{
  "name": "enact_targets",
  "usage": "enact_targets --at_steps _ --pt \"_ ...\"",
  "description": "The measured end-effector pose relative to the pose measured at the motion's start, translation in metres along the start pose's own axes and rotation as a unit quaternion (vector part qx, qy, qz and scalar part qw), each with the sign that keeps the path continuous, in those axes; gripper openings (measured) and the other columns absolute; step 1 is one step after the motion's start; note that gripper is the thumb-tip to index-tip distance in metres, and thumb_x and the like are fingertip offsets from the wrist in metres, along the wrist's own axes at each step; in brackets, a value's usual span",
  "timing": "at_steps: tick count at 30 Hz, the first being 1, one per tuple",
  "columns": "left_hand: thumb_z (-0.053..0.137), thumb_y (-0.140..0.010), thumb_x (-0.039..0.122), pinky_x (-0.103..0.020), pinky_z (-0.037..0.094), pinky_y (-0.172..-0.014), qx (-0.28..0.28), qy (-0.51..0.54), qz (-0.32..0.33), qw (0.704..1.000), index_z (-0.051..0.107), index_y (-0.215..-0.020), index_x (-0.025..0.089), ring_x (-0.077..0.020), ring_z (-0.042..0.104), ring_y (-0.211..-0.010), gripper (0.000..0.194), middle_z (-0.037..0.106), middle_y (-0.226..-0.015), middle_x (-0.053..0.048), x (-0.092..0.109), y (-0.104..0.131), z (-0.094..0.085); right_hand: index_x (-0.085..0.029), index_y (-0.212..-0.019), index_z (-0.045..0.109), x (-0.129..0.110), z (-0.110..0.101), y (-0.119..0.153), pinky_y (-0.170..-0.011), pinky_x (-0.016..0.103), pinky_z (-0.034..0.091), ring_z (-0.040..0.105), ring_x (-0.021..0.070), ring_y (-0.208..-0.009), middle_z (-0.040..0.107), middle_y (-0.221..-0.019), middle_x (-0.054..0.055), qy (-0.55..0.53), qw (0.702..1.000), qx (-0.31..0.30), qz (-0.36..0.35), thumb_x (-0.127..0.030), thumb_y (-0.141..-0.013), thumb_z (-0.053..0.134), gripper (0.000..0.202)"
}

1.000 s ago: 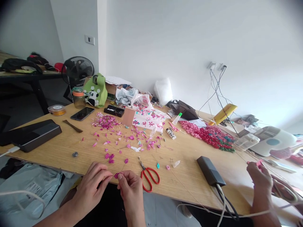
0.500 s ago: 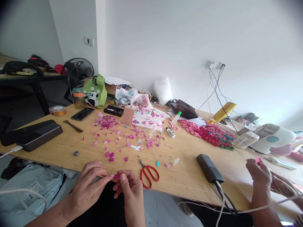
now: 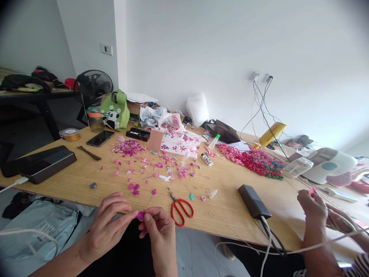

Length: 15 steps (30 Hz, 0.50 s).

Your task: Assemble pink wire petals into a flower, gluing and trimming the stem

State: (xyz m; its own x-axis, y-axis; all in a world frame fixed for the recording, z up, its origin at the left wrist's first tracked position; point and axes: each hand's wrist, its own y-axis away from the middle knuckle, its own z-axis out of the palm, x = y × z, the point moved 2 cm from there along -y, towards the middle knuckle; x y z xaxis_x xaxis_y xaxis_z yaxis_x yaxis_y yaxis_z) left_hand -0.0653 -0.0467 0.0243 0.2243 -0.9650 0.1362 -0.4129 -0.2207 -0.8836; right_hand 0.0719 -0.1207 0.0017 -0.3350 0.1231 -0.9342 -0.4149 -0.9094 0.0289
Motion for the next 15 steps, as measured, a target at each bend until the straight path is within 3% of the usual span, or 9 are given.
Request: enact_targets --at_steps 5,9,12,15 --pt "0.056 -0.081 0.0 -0.042 0.049 -0.088 -0.029 0.038 -0.037 0.998 0.065 -0.094 0.021 -0.0182 0.054 -0.088 0.026 0.059 -0.081 -0.002 -0.002 0.003 0.003 -0.016 -0.092 0.066 0.0 0.0 0.002 -0.051 0.024 0.048 0.059 0.0136 -0.062 0.065 -0.075 0.004 0.016 1.0 -0.007 -0.008 -0.039 -0.078 0.069 0.027" --pt "0.057 -0.082 0.003 -0.033 0.05 -0.076 -0.048 0.124 -0.102 0.986 0.064 -0.084 0.018 -0.0169 0.053 -0.081 0.017 0.058 -0.075 -0.003 -0.003 0.005 0.009 -0.016 -0.086 0.066 0.0 0.0 0.002 -0.052 0.024 0.046 0.057 0.0138 -0.062 0.062 -0.072 0.003 0.05 0.999 -0.005 -0.008 -0.039 -0.073 0.073 0.027" --pt "0.057 -0.084 0.009 -0.028 0.048 -0.068 -0.088 0.203 -0.16 0.962 0.063 -0.08 0.019 -0.0161 0.053 -0.077 0.012 0.058 -0.072 -0.002 -0.002 0.007 0.012 -0.016 -0.074 0.064 0.0 -0.002 0.002 -0.047 0.021 0.039 0.047 0.0101 -0.054 0.054 -0.061 -0.001 0.093 0.996 0.002 -0.012 -0.04 -0.073 0.072 0.026" --pt "0.058 -0.085 0.016 -0.027 0.046 -0.069 -0.157 0.271 -0.242 0.918 0.063 -0.078 0.019 -0.0159 0.054 -0.076 0.009 0.059 -0.073 -0.001 -0.001 0.008 0.014 -0.015 -0.068 0.062 0.0 -0.003 0.003 -0.049 0.02 0.033 0.038 0.0083 -0.054 0.049 -0.058 -0.003 0.121 0.993 -0.008 -0.013 -0.04 -0.074 0.071 0.027"
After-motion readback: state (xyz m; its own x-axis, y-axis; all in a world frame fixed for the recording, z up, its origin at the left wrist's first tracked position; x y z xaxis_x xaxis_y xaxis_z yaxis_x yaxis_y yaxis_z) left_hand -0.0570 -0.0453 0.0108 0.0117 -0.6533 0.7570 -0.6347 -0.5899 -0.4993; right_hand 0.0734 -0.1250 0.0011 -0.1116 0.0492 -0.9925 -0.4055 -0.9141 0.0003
